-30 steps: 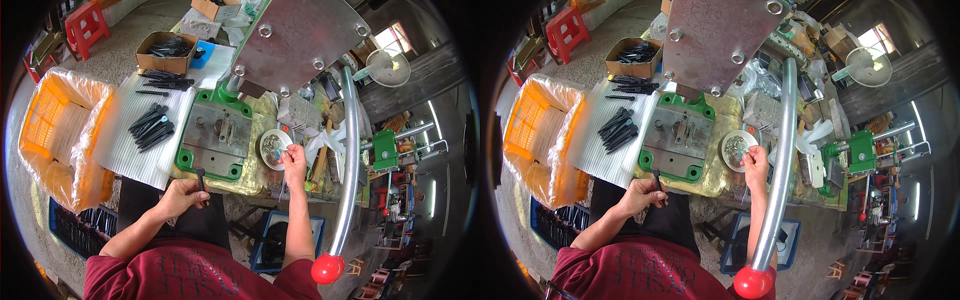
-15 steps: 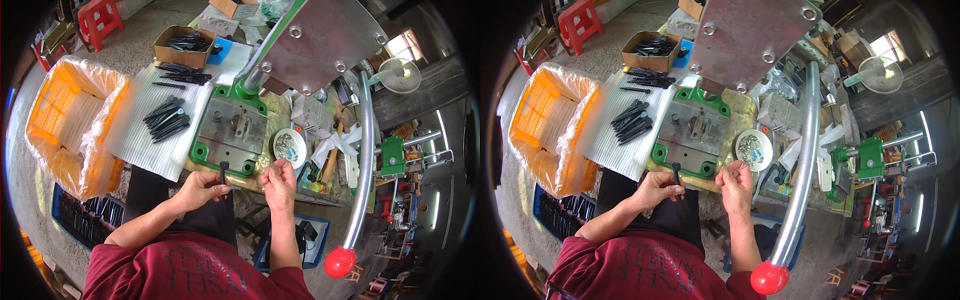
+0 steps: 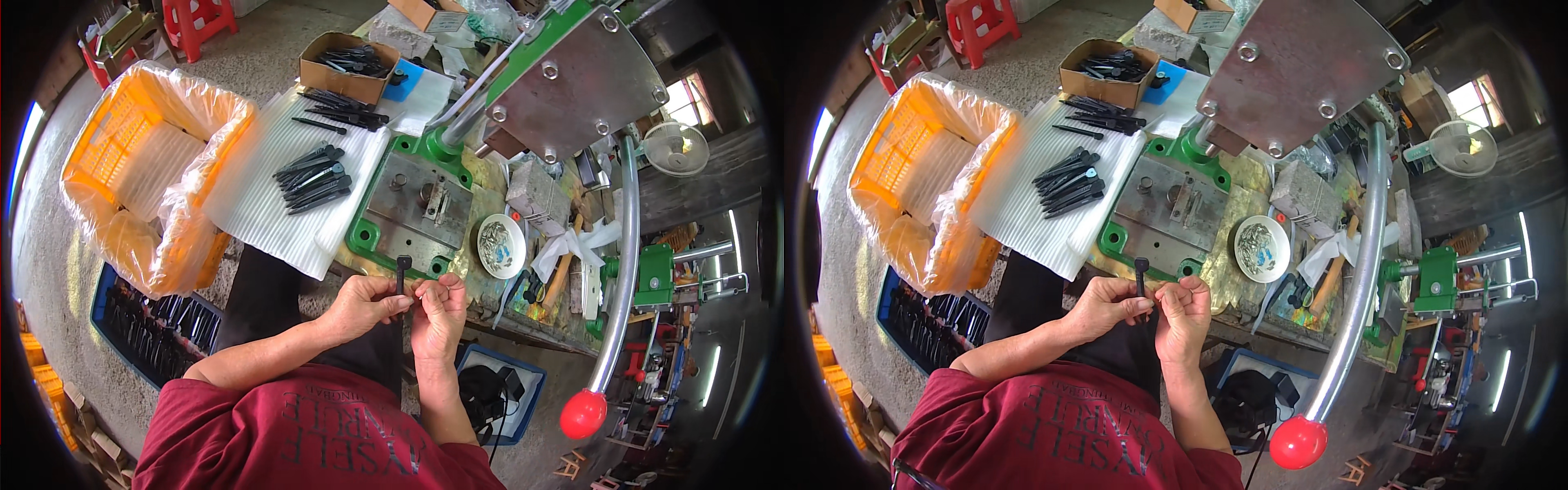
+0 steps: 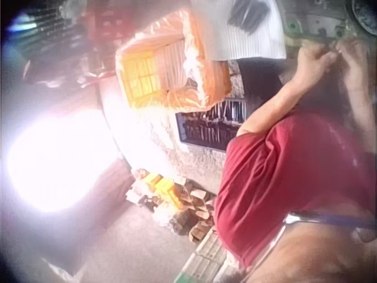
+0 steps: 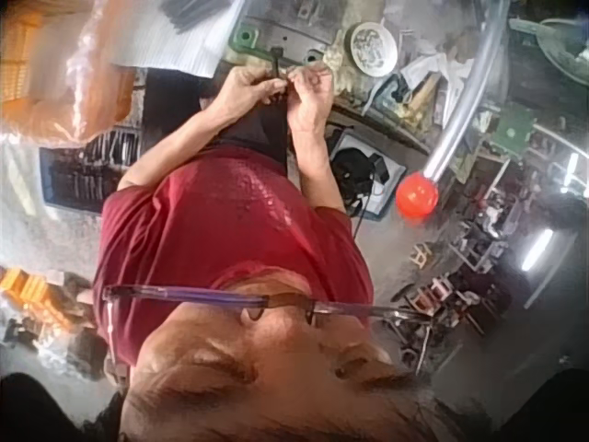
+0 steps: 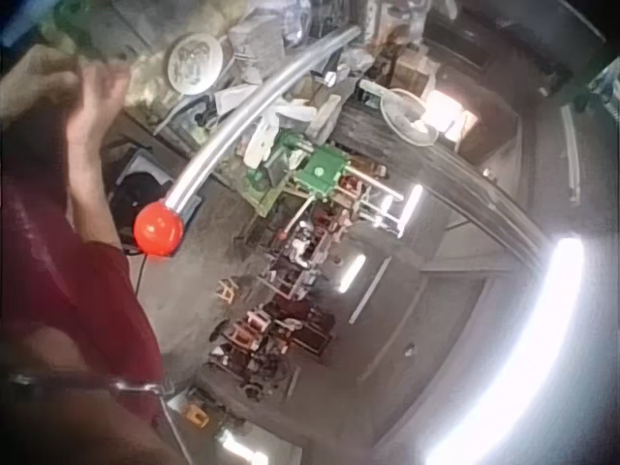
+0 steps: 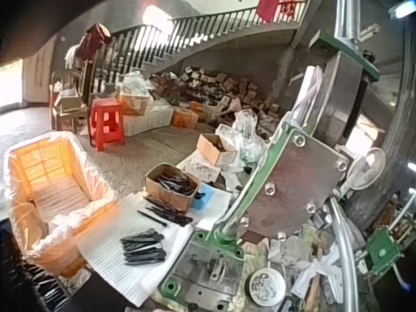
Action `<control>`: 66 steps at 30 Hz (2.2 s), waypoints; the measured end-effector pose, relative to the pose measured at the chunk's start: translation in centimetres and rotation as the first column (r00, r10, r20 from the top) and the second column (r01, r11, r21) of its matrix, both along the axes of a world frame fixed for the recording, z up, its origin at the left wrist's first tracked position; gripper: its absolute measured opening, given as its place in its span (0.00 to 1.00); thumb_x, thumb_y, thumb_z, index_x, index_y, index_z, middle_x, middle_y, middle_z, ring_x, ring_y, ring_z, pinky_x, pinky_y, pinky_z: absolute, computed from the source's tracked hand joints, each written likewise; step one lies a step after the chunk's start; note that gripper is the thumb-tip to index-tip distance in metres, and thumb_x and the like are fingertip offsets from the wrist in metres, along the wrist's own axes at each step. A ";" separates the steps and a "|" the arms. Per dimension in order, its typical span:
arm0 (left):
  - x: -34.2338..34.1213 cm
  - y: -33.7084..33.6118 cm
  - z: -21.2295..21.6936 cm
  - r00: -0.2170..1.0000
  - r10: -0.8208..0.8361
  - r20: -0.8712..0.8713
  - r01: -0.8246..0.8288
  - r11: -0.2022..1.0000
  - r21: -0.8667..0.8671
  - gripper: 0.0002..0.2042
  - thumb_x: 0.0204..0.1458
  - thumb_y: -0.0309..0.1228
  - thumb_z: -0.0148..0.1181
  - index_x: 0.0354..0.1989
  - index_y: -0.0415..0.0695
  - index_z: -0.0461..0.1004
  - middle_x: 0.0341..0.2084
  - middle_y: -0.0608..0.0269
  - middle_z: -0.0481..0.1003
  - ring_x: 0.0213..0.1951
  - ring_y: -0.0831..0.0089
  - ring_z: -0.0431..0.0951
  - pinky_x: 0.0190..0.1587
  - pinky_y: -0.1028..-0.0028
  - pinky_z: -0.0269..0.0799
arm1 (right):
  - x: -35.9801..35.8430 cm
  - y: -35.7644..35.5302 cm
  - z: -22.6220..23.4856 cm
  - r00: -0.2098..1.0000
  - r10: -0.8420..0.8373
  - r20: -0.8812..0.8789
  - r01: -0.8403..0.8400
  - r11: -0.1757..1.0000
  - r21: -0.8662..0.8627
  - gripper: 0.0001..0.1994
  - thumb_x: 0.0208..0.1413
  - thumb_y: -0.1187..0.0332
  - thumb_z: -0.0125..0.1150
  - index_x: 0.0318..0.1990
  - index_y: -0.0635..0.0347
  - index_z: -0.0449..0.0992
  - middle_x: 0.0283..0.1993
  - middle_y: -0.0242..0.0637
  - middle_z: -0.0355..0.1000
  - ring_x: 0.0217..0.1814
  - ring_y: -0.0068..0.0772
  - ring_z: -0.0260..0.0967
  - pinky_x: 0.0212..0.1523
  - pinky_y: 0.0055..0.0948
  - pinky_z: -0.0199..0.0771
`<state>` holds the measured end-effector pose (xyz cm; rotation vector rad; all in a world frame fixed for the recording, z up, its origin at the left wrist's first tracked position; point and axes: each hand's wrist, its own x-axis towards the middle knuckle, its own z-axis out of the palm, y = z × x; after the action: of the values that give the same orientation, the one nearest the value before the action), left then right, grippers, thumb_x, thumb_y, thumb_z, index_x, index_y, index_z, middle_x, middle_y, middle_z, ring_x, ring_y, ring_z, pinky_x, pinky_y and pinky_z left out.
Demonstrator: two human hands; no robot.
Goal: The person inserts pins into plastic components by hand, presses them using a manual press machine, and places the assembled components into a storage bin.
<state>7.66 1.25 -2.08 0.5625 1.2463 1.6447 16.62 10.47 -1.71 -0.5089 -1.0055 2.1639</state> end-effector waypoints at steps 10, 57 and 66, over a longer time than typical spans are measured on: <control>0.6 -0.3 -0.4 0.999 0.054 0.003 -0.054 0.999 -0.009 0.08 0.48 0.31 0.52 0.31 0.38 0.70 0.19 0.72 0.68 0.21 0.87 0.64 0.23 0.85 0.63 | -0.6 -1.8 -0.8 0.987 -0.131 0.089 0.114 0.977 0.182 0.12 0.47 0.78 0.52 0.39 0.60 0.58 0.27 0.36 0.67 0.33 0.25 0.63 0.40 0.24 0.61; -2.0 -1.0 -0.7 0.853 0.123 0.506 -0.203 0.974 0.104 0.08 0.45 0.30 0.54 0.33 0.43 0.69 0.29 0.62 0.71 0.30 0.73 0.73 0.32 0.75 0.71 | 0.0 -2.0 -0.7 0.940 -0.013 0.340 -0.085 0.958 0.273 0.06 0.52 0.68 0.47 0.29 0.61 0.63 0.23 0.29 0.59 0.26 0.19 0.56 0.30 0.19 0.59; -1.9 -0.8 -0.8 0.831 0.175 0.528 -0.268 0.958 0.105 0.07 0.47 0.30 0.52 0.34 0.43 0.69 0.30 0.63 0.71 0.30 0.74 0.72 0.33 0.76 0.71 | -0.7 -2.8 -0.7 0.959 0.009 0.284 -0.047 0.991 0.126 0.06 0.53 0.69 0.46 0.29 0.61 0.63 0.24 0.27 0.60 0.26 0.15 0.54 0.29 0.15 0.55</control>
<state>5.81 0.40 -2.87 0.0550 0.7911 1.9494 15.96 7.64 -2.40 -0.7608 -1.3077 2.0690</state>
